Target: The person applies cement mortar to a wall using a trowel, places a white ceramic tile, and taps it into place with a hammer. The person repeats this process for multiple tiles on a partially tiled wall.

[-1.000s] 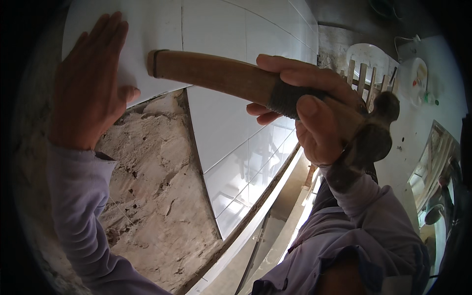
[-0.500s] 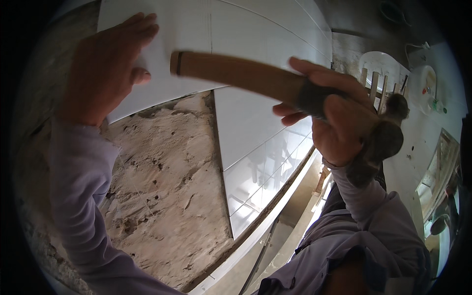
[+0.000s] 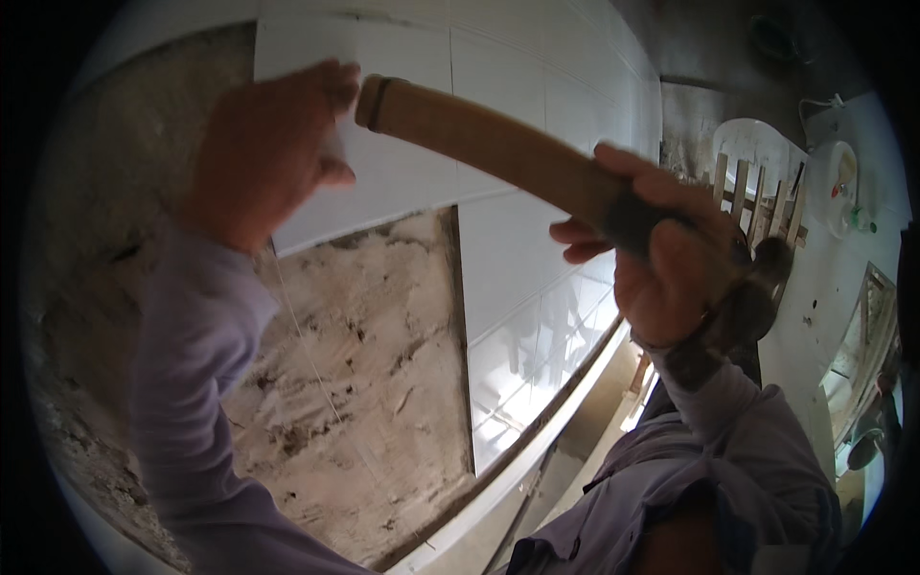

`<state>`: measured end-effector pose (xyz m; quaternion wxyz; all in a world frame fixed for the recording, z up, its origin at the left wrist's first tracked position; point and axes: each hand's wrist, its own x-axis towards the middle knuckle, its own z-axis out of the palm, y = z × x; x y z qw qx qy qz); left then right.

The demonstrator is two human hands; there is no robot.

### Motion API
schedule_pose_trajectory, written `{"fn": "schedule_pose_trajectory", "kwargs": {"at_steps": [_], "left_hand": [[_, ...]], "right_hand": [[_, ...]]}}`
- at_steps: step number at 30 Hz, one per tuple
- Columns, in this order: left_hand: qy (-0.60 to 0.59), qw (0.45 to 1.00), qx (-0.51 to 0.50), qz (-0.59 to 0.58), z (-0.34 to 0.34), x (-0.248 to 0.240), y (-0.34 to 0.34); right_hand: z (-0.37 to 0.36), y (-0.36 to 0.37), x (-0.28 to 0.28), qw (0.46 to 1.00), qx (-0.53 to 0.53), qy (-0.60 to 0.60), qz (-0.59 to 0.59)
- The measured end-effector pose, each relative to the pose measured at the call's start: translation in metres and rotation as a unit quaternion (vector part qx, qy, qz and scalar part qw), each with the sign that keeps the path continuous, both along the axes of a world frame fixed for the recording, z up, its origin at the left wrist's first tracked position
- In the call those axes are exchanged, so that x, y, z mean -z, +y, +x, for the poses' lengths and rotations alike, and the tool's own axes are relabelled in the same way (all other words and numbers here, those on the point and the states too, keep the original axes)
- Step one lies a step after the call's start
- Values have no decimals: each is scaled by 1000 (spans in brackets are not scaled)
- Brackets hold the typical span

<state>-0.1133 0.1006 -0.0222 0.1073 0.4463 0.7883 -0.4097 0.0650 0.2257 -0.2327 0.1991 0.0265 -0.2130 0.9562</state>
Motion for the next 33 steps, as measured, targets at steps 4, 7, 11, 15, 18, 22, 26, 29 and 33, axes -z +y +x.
{"fn": "schedule_pose_trajectory", "kwargs": {"at_steps": [4, 7, 11, 15, 18, 22, 26, 29, 33], "left_hand": [[5, 999, 15, 47, 13, -4, -6], [-10, 999, -46, 10, 11, -10, 6], [-13, 999, -46, -1, 5, -5, 2], [60, 998, 3, -17, 5, -12, 10], [71, 997, -8, -27, 2, -14, 18], [80, 996, -21, -35, -4, -13, 17], [107, 992, -28, -52, -6, -15, 26], [105, 992, -42, -59, -7, -14, 32], [103, 992, -36, -56, -9, -16, 29]], "right_hand": [[1, -1, 3, 998, -54, 1, 17], [-1, -2, 1, 999, -38, -6, 16], [-6, 5, 1, 999, -44, -17, 11], [-7, 1, 2, 998, -44, 0, 36], [-7, 11, -1, 998, -56, -6, 32], [-12, 8, -4, 998, -46, 1, 53], [-14, 16, -2, 999, -24, -11, 37], [-20, 17, 0, 995, -49, 6, 83], [-22, 16, -6, 1000, -2, -19, 13]]}}
